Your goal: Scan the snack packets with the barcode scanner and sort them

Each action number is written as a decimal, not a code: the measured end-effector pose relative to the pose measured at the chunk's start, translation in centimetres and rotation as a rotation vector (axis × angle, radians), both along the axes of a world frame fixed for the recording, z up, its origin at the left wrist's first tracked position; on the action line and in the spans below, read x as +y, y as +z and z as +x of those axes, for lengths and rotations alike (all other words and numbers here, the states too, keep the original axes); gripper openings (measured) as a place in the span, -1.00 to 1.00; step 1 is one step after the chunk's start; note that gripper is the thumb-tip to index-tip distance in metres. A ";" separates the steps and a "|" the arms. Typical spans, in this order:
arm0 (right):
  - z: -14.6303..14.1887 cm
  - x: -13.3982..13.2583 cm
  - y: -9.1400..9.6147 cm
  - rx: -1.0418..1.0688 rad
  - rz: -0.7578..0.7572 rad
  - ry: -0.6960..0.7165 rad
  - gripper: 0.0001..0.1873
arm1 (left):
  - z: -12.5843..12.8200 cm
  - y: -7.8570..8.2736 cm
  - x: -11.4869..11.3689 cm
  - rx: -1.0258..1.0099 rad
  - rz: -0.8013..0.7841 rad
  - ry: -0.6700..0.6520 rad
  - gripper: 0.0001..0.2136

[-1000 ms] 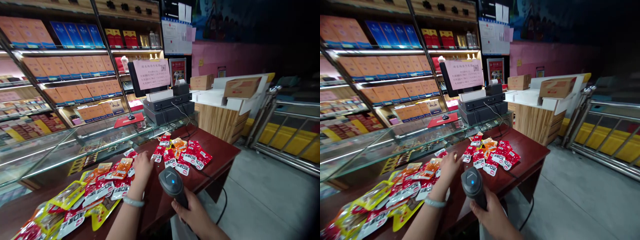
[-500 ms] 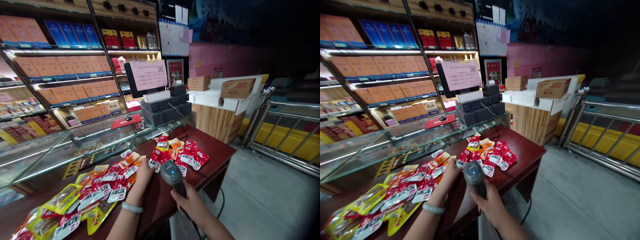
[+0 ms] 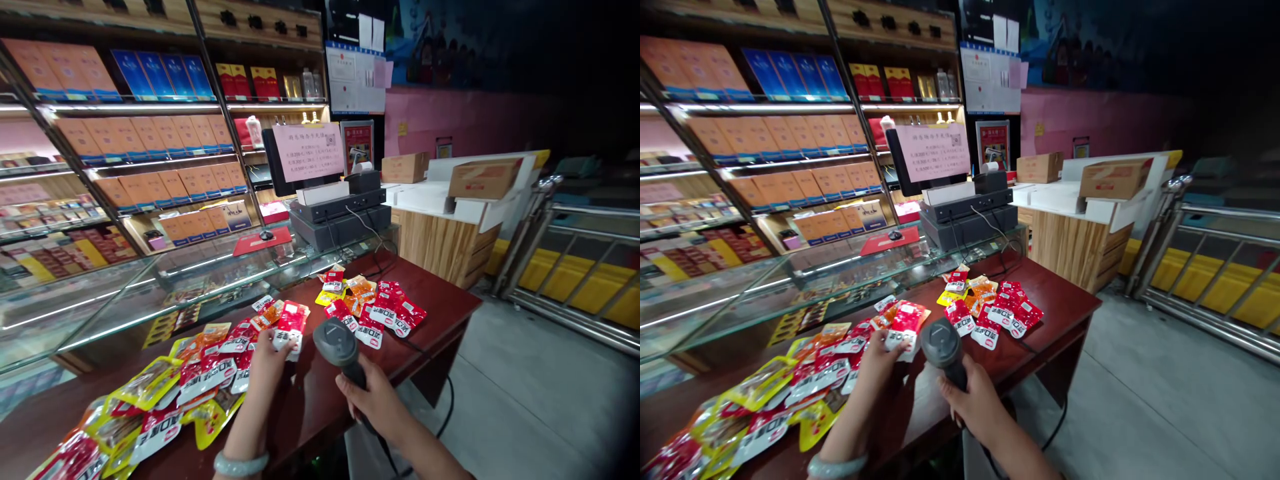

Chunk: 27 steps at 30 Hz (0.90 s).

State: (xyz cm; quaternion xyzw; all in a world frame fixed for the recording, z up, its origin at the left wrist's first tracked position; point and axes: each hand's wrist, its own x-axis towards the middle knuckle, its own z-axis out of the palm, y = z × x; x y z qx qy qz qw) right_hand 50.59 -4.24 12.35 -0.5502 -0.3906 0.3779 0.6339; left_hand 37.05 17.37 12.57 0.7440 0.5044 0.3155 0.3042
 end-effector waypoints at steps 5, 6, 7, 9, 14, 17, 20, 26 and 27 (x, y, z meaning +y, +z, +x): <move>-0.6 -0.2 -0.4 0.025 -0.021 0.035 -0.48 | -4.4 1.9 1.5 0.040 -0.019 0.162 -0.53; -0.6 -0.2 -0.3 0.028 -0.027 0.044 -0.48 | -4.9 2.1 1.5 0.039 -0.021 0.170 -0.52; -0.6 -0.1 -0.2 0.031 -0.031 0.054 -0.49 | -5.1 2.1 1.4 0.032 -0.016 0.163 -0.51; -0.6 0.0 0.1 0.038 -0.028 0.083 -0.48 | -5.0 1.6 0.9 0.003 0.004 0.122 -0.50; -0.5 0.2 1.1 0.079 0.024 0.169 -0.49 | -3.6 -0.3 -0.4 -0.100 -0.052 -0.008 -0.46; -0.6 0.2 1.5 0.080 0.026 0.178 -0.50 | -3.0 -0.6 -0.9 -0.134 -0.052 -0.051 -0.50; -0.7 0.2 1.6 0.064 0.022 0.174 -0.50 | -2.7 -0.4 -1.4 -0.112 0.000 -0.075 -0.57; -0.6 -0.4 1.5 0.052 -0.003 0.142 -0.45 | -2.5 -0.8 -1.6 -0.131 0.004 -0.091 -0.57; -0.6 -0.6 1.5 0.053 -0.009 0.135 -0.47 | -2.7 -0.8 -1.3 -0.129 -0.009 -0.070 -0.56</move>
